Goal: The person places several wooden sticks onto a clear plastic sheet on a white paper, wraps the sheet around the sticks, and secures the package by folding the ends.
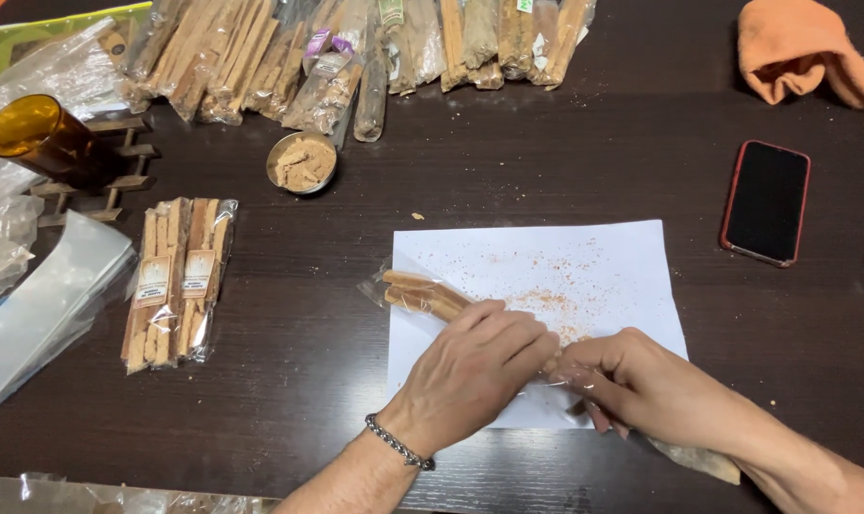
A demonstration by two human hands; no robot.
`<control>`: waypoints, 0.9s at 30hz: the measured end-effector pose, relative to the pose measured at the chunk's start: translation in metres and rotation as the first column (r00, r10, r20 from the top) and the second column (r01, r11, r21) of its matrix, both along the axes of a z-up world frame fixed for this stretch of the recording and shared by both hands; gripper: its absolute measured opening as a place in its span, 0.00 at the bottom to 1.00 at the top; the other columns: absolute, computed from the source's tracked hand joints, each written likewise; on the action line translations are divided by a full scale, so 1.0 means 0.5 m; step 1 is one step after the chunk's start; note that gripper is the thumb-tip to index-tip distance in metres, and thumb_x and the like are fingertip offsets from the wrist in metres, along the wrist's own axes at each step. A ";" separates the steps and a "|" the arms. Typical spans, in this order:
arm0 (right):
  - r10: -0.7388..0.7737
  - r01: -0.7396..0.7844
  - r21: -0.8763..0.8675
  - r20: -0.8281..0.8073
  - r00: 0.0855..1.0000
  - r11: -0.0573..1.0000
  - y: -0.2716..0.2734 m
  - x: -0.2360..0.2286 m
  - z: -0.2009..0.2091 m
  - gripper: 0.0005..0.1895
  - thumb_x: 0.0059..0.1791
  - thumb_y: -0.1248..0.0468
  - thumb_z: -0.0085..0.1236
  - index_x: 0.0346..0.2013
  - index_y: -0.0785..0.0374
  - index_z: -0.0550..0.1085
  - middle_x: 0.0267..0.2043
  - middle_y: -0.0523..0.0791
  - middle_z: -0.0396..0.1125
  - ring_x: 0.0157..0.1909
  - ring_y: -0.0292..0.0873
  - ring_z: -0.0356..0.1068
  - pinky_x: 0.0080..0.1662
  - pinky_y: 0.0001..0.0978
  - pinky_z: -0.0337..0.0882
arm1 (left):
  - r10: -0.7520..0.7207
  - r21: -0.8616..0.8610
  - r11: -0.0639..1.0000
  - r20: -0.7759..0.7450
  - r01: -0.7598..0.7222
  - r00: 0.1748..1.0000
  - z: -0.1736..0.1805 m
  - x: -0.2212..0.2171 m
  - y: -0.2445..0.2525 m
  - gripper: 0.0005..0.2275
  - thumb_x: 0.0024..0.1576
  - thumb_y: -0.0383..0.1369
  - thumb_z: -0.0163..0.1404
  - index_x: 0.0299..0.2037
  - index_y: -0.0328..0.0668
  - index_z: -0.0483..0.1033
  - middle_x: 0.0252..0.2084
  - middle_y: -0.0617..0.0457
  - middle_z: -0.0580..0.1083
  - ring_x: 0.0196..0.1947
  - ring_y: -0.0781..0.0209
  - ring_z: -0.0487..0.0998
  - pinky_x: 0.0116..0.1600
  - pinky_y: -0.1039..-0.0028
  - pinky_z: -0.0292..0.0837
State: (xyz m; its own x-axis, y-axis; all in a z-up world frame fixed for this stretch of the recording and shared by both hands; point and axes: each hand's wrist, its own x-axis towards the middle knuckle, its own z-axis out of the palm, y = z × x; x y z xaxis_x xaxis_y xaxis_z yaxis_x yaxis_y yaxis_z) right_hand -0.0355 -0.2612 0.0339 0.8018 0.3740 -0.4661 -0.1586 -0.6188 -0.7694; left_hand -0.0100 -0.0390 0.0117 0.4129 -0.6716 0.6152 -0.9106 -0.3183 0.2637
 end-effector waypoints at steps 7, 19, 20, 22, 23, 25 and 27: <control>-0.063 0.057 -0.070 -0.078 0.995 0.996 0.004 0.005 0.012 0.19 0.55 0.62 0.49 0.22 0.62 0.77 0.13 0.45 0.73 0.14 0.37 0.68 0.26 0.27 0.70 | 0.049 0.081 0.996 -0.049 -0.045 0.998 -0.023 -0.002 -0.002 0.07 0.61 0.19 0.48 0.47 0.35 0.70 0.42 0.47 0.72 0.47 0.49 0.75 0.64 0.55 0.68; -0.029 0.025 -0.064 -0.065 0.997 0.998 -0.008 0.014 0.023 0.21 0.56 0.62 0.52 0.21 0.63 0.84 0.12 0.43 0.71 0.14 0.35 0.66 0.24 0.26 0.71 | 0.084 0.172 0.982 -0.025 -0.078 0.996 -0.032 0.001 0.005 0.11 0.61 0.21 0.44 0.54 0.35 0.69 0.52 0.48 0.73 0.57 0.50 0.74 0.66 0.54 0.65; -0.043 0.035 -0.090 -0.090 0.995 0.995 -0.006 0.015 0.029 0.21 0.56 0.61 0.51 0.22 0.63 0.82 0.14 0.44 0.75 0.14 0.35 0.68 0.24 0.25 0.71 | 0.094 0.174 0.981 -0.014 -0.091 0.995 -0.033 0.003 0.008 0.12 0.61 0.21 0.45 0.54 0.35 0.70 0.53 0.47 0.73 0.57 0.50 0.74 0.66 0.53 0.65; -0.059 0.046 -0.117 -0.115 0.992 0.992 -0.004 0.017 0.038 0.21 0.57 0.60 0.50 0.22 0.63 0.80 0.15 0.45 0.79 0.14 0.36 0.69 0.23 0.24 0.72 | 0.104 0.176 0.979 -0.003 -0.102 0.995 -0.032 0.005 0.012 0.13 0.60 0.20 0.46 0.55 0.35 0.71 0.54 0.47 0.74 0.57 0.51 0.74 0.66 0.53 0.65; -0.036 0.018 -0.159 -0.110 0.993 0.987 -0.005 0.017 0.041 0.20 0.56 0.60 0.49 0.26 0.58 0.84 0.15 0.43 0.78 0.14 0.34 0.69 0.24 0.23 0.72 | 0.114 0.179 0.978 -0.003 -0.111 0.994 -0.028 0.005 0.013 0.12 0.59 0.19 0.47 0.52 0.37 0.70 0.49 0.49 0.73 0.54 0.52 0.75 0.65 0.54 0.66; -0.010 -0.012 -0.200 -0.108 0.994 0.980 -0.004 0.018 0.047 0.21 0.56 0.61 0.47 0.30 0.53 0.88 0.15 0.41 0.77 0.14 0.33 0.68 0.25 0.21 0.73 | 0.126 0.182 0.975 -0.003 -0.123 0.992 -0.025 0.005 0.013 0.11 0.58 0.18 0.47 0.49 0.39 0.70 0.45 0.52 0.72 0.50 0.54 0.75 0.64 0.54 0.66; 0.045 -0.068 -0.239 -0.102 0.994 0.969 -0.004 0.018 0.055 0.24 0.57 0.60 0.44 0.29 0.50 0.89 0.14 0.39 0.71 0.15 0.32 0.67 0.29 0.21 0.72 | 0.121 0.161 0.979 0.034 -0.125 0.992 -0.024 0.006 0.011 0.10 0.59 0.18 0.48 0.48 0.39 0.73 0.39 0.53 0.71 0.39 0.55 0.71 0.59 0.60 0.68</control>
State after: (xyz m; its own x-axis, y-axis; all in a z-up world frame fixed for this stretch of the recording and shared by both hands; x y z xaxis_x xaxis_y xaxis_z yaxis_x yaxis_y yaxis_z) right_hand -0.0264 -0.2633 0.0614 0.7305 0.2845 -0.6208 -0.1829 -0.7944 -0.5792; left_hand -0.0072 -0.0333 -0.0004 0.4850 -0.7088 0.5123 -0.8673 -0.4649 0.1778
